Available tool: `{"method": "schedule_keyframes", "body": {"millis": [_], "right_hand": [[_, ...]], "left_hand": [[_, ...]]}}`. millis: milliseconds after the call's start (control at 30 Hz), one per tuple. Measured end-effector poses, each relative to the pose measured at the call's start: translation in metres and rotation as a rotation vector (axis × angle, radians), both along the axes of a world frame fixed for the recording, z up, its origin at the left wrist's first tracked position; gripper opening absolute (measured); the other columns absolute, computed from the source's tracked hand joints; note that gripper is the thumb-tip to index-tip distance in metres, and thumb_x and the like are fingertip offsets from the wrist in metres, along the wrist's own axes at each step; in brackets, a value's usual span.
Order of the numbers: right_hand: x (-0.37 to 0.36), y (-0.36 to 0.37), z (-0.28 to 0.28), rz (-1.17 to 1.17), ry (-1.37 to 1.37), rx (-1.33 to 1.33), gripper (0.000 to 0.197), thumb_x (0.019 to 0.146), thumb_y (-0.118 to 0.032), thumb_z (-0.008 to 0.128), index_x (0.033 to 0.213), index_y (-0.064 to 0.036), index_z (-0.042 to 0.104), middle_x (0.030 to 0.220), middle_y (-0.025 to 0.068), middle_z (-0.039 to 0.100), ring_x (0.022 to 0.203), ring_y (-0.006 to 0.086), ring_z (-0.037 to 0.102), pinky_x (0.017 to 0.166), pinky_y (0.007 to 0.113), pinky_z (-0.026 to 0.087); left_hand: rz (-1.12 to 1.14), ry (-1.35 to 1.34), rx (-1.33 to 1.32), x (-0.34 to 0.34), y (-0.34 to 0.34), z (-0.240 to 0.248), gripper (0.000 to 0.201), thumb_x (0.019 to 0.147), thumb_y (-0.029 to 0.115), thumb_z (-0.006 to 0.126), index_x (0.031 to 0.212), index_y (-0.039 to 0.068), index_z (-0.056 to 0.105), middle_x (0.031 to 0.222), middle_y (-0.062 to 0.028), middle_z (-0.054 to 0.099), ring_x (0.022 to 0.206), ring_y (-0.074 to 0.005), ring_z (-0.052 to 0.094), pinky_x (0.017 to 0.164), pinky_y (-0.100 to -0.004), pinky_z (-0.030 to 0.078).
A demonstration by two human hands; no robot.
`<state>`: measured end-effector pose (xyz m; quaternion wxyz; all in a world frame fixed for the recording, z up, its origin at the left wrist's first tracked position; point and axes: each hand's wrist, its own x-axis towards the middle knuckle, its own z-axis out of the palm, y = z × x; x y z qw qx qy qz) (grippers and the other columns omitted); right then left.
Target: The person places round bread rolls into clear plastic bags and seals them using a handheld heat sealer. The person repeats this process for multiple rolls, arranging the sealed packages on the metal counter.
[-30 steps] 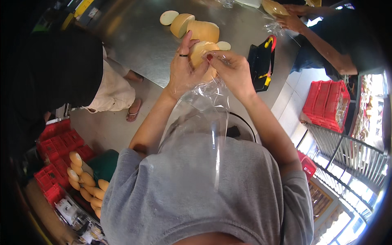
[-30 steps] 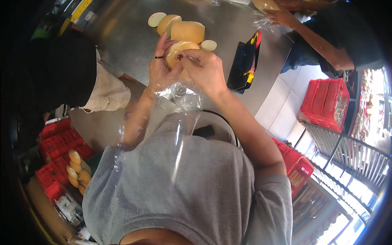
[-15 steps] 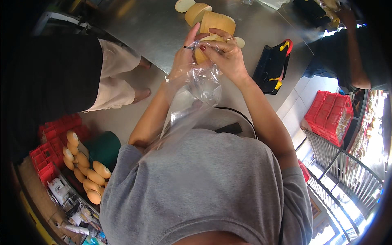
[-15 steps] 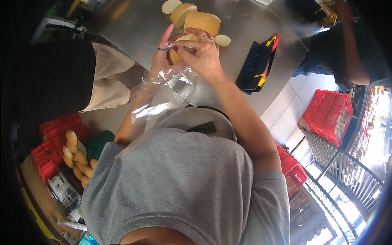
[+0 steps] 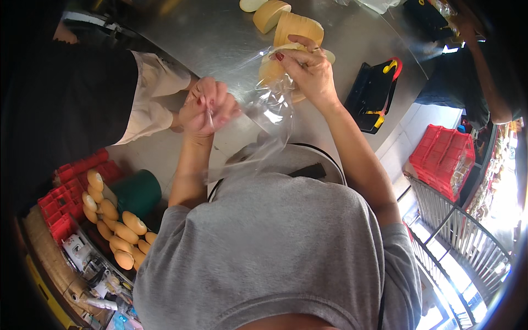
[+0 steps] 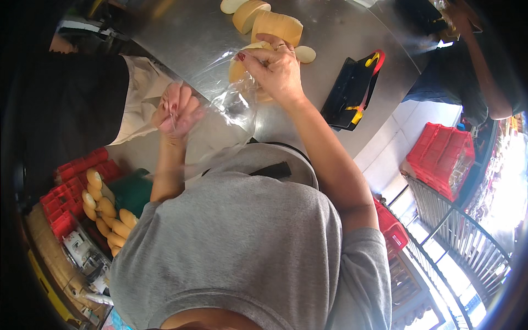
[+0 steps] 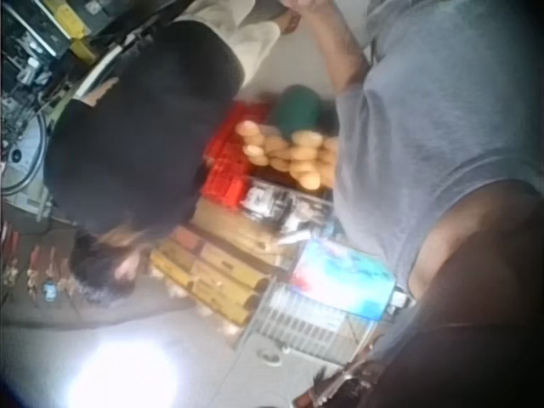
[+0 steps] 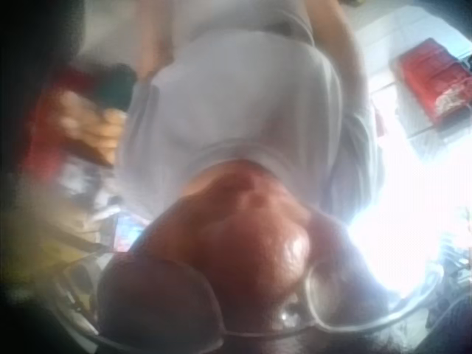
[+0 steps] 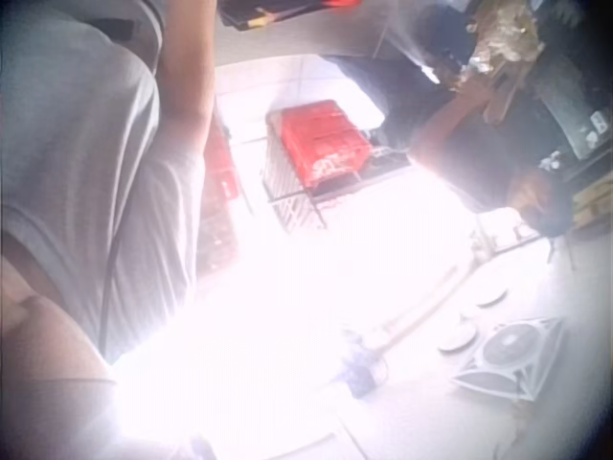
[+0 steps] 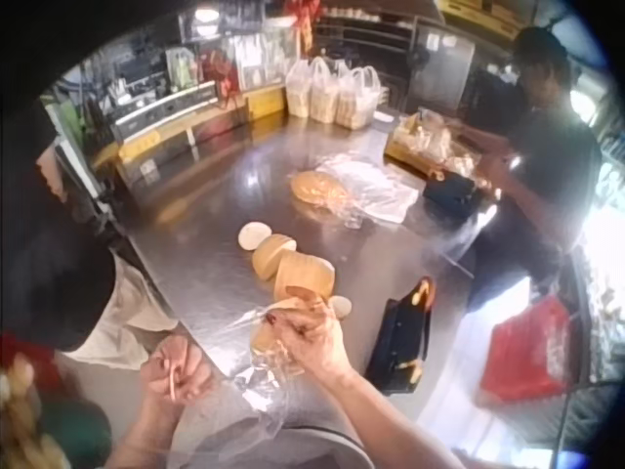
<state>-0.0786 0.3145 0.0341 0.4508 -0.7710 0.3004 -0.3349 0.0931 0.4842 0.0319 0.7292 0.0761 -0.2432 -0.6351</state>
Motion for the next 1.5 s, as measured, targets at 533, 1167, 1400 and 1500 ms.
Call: {"method": "schedule_keyframes", "body": {"millis": [533, 1167, 1400, 1500], "right_hand": [[-0.021, 0.006, -0.006, -0.215, -0.262, 0.215, 0.020, 0.088, -0.013, 0.064, 0.104, -0.0135, 0.076, 0.110, 0.0095, 0.067, 0.097, 0.0167, 0.061, 0.085, 0.029, 0.050], [-0.096, 0.017, -0.060, -0.667, -0.682, 1.184, 0.019, 0.087, 0.001, 0.060, 0.105, 0.0081, 0.066, 0.097, 0.0152, 0.069, 0.091, 0.0249, 0.067, 0.080, 0.033, 0.056], [-0.072, 0.029, -0.015, -0.527, -0.082, 0.450, 0.018, 0.083, 0.003, 0.067, 0.101, 0.0061, 0.069, 0.090, 0.0080, 0.069, 0.077, 0.0141, 0.063, 0.071, 0.026, 0.050], [-0.064, 0.023, 0.002, -0.409, -0.407, 0.678, 0.017, 0.082, 0.003, 0.066, 0.099, 0.0041, 0.070, 0.090, 0.0057, 0.068, 0.079, 0.0132, 0.061, 0.070, 0.026, 0.049]], "left_hand": [[0.352, -0.328, 0.968, -0.076, -0.060, -0.067, 0.024, 0.099, 0.023, 0.048, 0.109, 0.003, 0.041, 0.097, -0.0108, 0.052, 0.078, -0.0170, 0.058, 0.061, -0.0311, 0.051], [0.524, -0.851, 0.896, -0.085, -0.081, -0.106, 0.022, 0.096, 0.018, 0.046, 0.110, 0.002, 0.050, 0.090, -0.0131, 0.060, 0.078, -0.0192, 0.058, 0.064, -0.0329, 0.050], [0.026, 0.005, 0.448, -0.078, -0.064, -0.076, 0.037, 0.096, 0.020, 0.050, 0.125, -0.002, 0.054, 0.115, -0.0216, 0.063, 0.100, -0.0265, 0.066, 0.081, -0.0365, 0.056], [-0.115, 0.094, 0.362, -0.084, -0.060, -0.059, 0.035, 0.095, 0.021, 0.051, 0.122, -0.001, 0.055, 0.114, -0.0198, 0.063, 0.098, -0.0252, 0.066, 0.080, -0.0356, 0.055]]}}
